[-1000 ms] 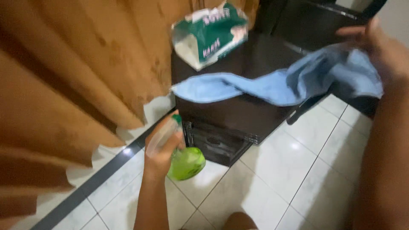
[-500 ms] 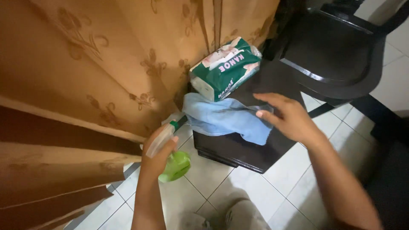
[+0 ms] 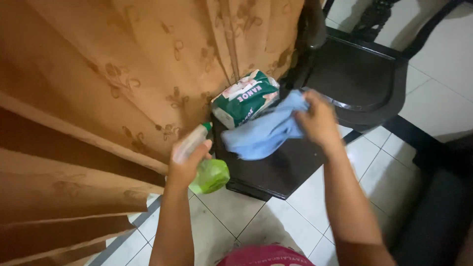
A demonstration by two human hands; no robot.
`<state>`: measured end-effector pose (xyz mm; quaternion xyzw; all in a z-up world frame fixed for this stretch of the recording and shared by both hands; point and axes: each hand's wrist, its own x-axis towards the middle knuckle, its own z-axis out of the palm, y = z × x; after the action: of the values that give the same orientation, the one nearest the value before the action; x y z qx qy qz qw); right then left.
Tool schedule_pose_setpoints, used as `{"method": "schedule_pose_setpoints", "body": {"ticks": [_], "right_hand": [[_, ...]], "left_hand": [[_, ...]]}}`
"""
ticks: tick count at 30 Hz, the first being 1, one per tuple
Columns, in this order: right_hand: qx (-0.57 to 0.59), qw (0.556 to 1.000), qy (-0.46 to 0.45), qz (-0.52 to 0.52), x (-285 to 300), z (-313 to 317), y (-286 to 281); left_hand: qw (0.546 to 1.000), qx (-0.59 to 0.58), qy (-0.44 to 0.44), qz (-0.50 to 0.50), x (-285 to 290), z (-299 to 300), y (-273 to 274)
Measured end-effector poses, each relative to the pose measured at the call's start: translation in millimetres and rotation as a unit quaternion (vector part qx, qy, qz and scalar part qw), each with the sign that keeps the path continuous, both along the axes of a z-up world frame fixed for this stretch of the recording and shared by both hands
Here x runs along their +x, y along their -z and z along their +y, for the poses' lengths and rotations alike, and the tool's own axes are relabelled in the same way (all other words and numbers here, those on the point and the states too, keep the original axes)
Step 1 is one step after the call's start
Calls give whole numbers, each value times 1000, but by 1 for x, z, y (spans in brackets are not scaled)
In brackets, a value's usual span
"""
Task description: The person cleans a small wooden side table and a bed frame using a spray bottle and a cloth. They spray the surfaces and wipe them down, moving from the table to the bed.
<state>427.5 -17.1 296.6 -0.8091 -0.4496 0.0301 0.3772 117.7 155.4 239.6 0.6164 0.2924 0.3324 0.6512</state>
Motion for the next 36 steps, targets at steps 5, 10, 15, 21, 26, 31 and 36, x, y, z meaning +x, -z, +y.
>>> {"method": "schedule_pose_setpoints", "body": {"ticks": [5, 10, 15, 21, 26, 31, 36], "right_hand": [[16, 999, -11, -50, 0, -12, -114], [-89, 966, -58, -235, -37, -37, -79], [-72, 934, -280, -210, -92, -69, 51], [-62, 921, -320, -216, -98, -82, 69], [-161, 941, -298, 17, -61, -60, 47], [-155, 962, -212, -75, -47, -22, 43], [-36, 945, -140, -293, -59, -37, 97]], "left_hand": [[999, 13, -26, -28, 30, -8, -30], [996, 64, -28, -63, 66, -25, -17], [984, 166, -48, -48, 86, -38, 10], [957, 275, -42, -83, 97, -42, 24], [958, 274, -41, -68, 97, -33, 21], [974, 219, -22, -54, 98, -42, 13], [968, 245, -10, -46, 87, -34, 6]]}}
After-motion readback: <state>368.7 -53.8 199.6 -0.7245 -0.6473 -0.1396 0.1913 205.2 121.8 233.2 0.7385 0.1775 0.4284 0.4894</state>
